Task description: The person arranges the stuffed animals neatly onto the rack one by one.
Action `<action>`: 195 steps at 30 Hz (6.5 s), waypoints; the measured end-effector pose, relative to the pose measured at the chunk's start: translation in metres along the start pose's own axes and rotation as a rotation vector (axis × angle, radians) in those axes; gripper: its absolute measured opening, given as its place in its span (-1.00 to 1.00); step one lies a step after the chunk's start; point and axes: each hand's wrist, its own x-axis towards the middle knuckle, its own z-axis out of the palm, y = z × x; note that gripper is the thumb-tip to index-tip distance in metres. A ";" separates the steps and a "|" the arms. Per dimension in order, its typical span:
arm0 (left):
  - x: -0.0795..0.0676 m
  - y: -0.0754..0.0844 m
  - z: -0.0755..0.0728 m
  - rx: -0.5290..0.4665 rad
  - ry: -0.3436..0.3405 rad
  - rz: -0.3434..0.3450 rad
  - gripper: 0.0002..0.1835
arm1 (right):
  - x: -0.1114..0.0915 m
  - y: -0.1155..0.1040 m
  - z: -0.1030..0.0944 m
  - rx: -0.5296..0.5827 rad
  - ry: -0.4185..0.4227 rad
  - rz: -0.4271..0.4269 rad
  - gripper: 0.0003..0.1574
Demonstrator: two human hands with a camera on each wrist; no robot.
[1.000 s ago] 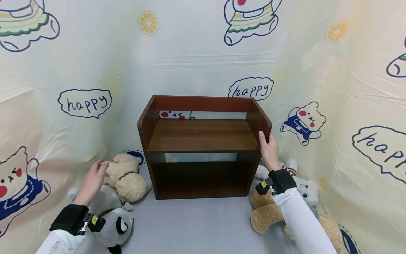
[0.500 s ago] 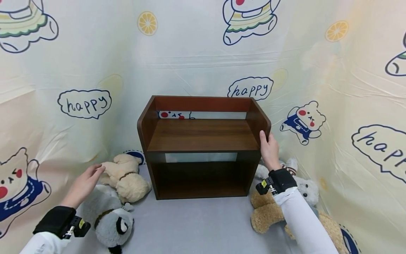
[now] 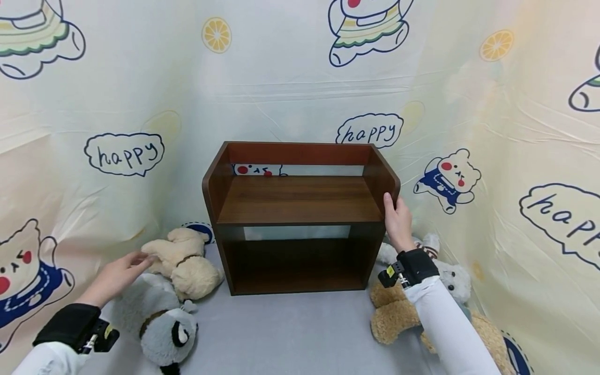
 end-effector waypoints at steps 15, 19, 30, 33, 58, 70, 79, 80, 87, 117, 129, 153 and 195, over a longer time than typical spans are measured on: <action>0.004 -0.004 -0.011 0.100 -0.087 0.083 -0.46 | 0.001 -0.001 -0.001 -0.001 -0.016 -0.009 -0.29; 0.004 -0.008 -0.008 0.116 -0.106 0.115 -0.53 | 0.000 -0.001 -0.001 -0.001 -0.025 -0.009 -0.27; 0.002 -0.022 0.003 0.186 -0.109 0.189 -0.58 | -0.001 0.000 -0.001 -0.012 -0.024 -0.022 -0.28; -0.001 -0.022 0.004 0.209 -0.134 0.181 -0.53 | -0.001 0.000 -0.001 -0.021 -0.020 -0.019 -0.28; -0.026 -0.009 0.039 0.328 -0.215 0.161 -0.51 | -0.001 0.000 0.000 -0.009 -0.021 -0.006 -0.30; -0.040 -0.003 0.058 0.321 -0.172 0.191 -0.57 | -0.002 0.001 -0.001 -0.014 -0.013 -0.022 -0.30; -0.047 -0.001 0.067 0.271 -0.154 0.241 -0.62 | -0.002 0.000 -0.002 -0.009 -0.017 -0.022 -0.29; -0.048 -0.001 0.068 0.276 -0.149 0.253 -0.63 | -0.002 0.000 -0.002 -0.010 -0.018 -0.023 -0.29; -0.051 0.003 0.071 0.264 -0.168 0.235 -0.57 | -0.001 0.001 -0.001 -0.006 -0.031 -0.013 -0.27; -0.056 0.011 0.116 0.350 -0.203 0.040 -0.22 | -0.001 0.001 -0.001 -0.026 0.000 -0.029 -0.32; -0.066 0.011 0.136 0.321 -0.079 -0.024 -0.11 | -0.001 0.000 0.000 -0.036 0.004 -0.030 -0.34; -0.064 0.017 0.178 0.179 0.098 -0.261 0.21 | 0.000 0.004 0.002 -0.025 0.024 -0.042 -0.36; -0.059 0.014 0.184 0.155 0.302 -0.179 -0.25 | -0.002 0.003 0.001 -0.039 0.029 -0.048 -0.35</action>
